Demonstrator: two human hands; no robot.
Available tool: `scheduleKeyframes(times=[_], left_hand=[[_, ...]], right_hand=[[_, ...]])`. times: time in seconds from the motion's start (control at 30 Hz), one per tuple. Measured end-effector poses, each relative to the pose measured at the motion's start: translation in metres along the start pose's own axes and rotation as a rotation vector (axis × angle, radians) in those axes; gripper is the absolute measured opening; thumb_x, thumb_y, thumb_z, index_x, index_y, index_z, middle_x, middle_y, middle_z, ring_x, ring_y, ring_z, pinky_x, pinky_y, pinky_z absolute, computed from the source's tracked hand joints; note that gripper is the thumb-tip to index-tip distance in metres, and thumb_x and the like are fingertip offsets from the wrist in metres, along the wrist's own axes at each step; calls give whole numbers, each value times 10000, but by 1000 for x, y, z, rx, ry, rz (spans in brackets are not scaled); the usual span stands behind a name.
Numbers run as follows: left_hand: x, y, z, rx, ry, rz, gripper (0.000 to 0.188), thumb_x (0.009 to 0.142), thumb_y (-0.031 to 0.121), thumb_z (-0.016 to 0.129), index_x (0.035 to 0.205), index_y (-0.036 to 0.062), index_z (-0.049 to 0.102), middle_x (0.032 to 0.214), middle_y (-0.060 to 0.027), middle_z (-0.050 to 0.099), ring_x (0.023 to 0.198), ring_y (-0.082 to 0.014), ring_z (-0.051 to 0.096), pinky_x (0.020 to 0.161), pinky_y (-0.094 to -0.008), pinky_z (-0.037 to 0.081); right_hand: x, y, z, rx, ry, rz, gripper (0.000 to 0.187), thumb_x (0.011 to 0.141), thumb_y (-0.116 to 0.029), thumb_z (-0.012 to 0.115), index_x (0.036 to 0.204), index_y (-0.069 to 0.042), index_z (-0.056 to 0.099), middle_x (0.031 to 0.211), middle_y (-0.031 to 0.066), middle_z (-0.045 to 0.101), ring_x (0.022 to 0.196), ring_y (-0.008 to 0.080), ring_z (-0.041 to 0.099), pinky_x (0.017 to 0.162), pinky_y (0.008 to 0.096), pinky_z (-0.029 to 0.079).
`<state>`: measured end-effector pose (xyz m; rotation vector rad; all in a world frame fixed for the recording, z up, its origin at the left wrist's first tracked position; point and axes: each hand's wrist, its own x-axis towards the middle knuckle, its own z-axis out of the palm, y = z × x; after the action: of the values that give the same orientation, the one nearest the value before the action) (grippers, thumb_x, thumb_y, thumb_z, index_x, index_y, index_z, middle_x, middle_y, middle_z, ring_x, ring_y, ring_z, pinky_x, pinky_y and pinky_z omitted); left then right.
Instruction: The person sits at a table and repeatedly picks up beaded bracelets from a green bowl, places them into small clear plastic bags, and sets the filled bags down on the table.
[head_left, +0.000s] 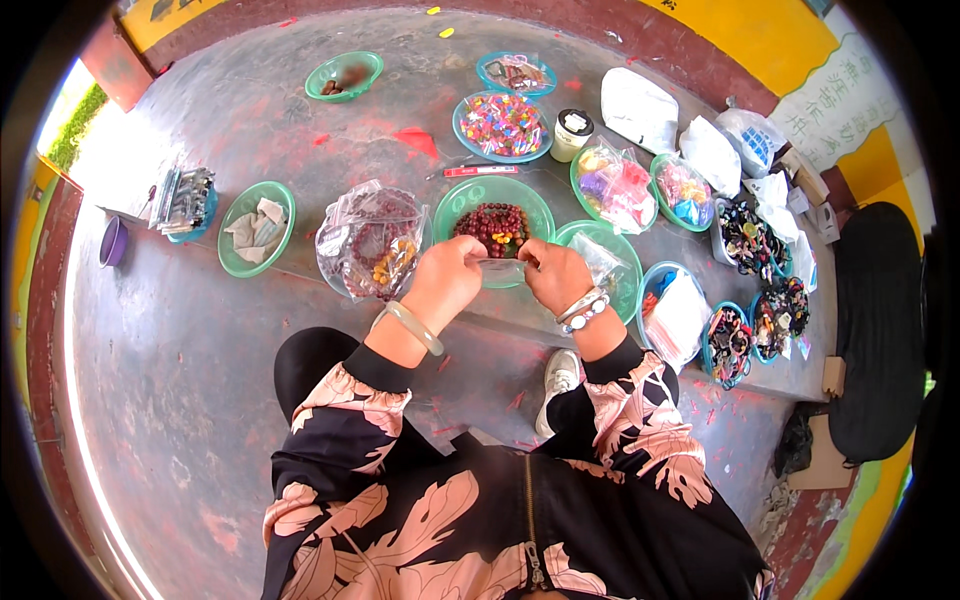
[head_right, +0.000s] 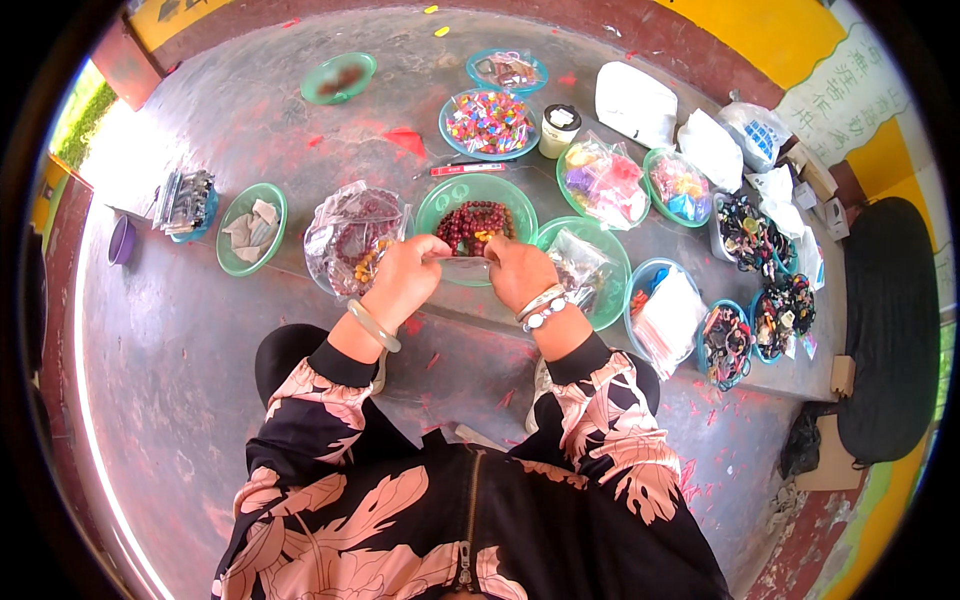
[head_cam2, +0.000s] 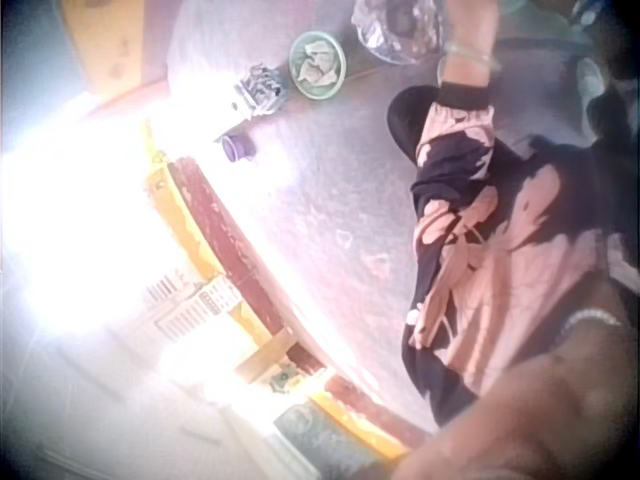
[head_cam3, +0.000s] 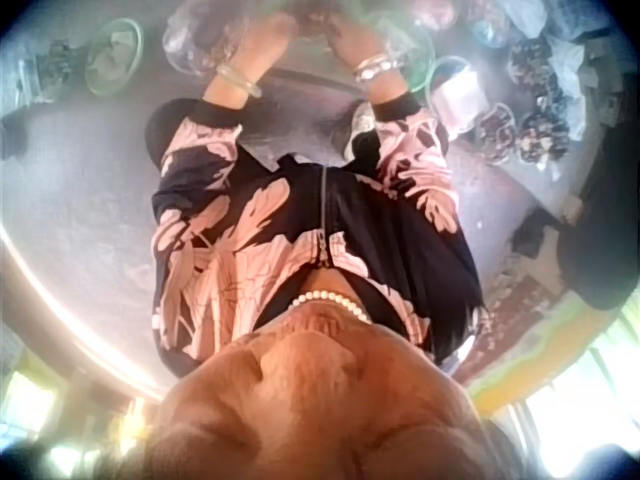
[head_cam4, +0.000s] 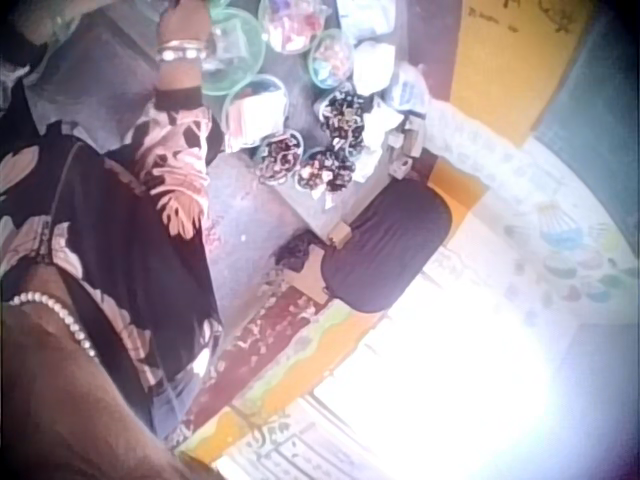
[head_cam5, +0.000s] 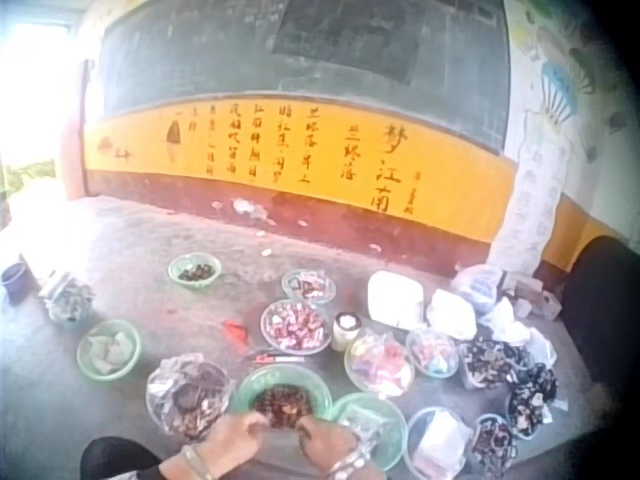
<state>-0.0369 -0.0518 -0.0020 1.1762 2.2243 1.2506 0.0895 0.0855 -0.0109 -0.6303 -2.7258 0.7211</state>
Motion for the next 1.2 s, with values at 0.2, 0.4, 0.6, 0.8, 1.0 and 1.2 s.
scheduleKeyframes(times=[0.2, 0.4, 0.6, 0.8, 1.0, 1.2], left_hand=[[-11, -9, -3, 191, -192, 48, 139, 741, 82, 509, 757, 30, 637, 784, -196, 619, 795, -375, 593, 716, -427, 468], [-12, -14, -14, 328, -183, 90, 132, 758, 118, 546, 808, 50, 647, 744, -197, 609, 738, -370, 594, 669, -428, 467], [-2, -25, -51, 439, 76, 27, 148, 786, 145, 531, 765, 35, 627, 733, -199, 605, 717, -381, 592, 659, -442, 474], [2, -10, -91, 398, 209, -123, 181, 809, 165, 526, 788, 18, 629, 752, -203, 616, 739, -379, 593, 679, -451, 464], [4, -14, -96, 389, 203, -76, 171, 814, 160, 529, 777, 20, 620, 743, -198, 613, 734, -375, 591, 667, -443, 462], [4, -16, -91, 359, 191, -20, 165, 818, 164, 542, 762, 19, 598, 717, -188, 599, 706, -378, 575, 640, -450, 452]], right_hand=[[3, 0, 0, 89, -197, -174, 143, 726, -59, 521, 860, -77, 567, 760, 156, 608, 739, 348, 583, 634, 432, 445], [19, 3, -17, 193, -535, -150, 238, 739, -158, 602, 957, -76, 547, 786, 88, 628, 720, 255, 609, 654, 348, 465], [56, 31, -16, 299, -279, 33, 225, 745, -237, 602, 874, -53, 612, 781, 105, 647, 740, 268, 614, 669, 357, 466], [89, 69, 33, -157, -196, 102, 180, 765, -167, 525, 863, -69, 639, 877, 157, 638, 868, 333, 602, 744, 418, 473], [107, 115, 110, -314, -386, 67, 224, 806, -166, 508, 987, -57, 581, 1031, 181, 595, 968, 332, 572, 835, 410, 453], [110, 115, 132, -367, -451, 170, 307, 793, -84, 482, 1091, -37, 539, 1176, 165, 504, 1071, 329, 519, 888, 390, 433]])
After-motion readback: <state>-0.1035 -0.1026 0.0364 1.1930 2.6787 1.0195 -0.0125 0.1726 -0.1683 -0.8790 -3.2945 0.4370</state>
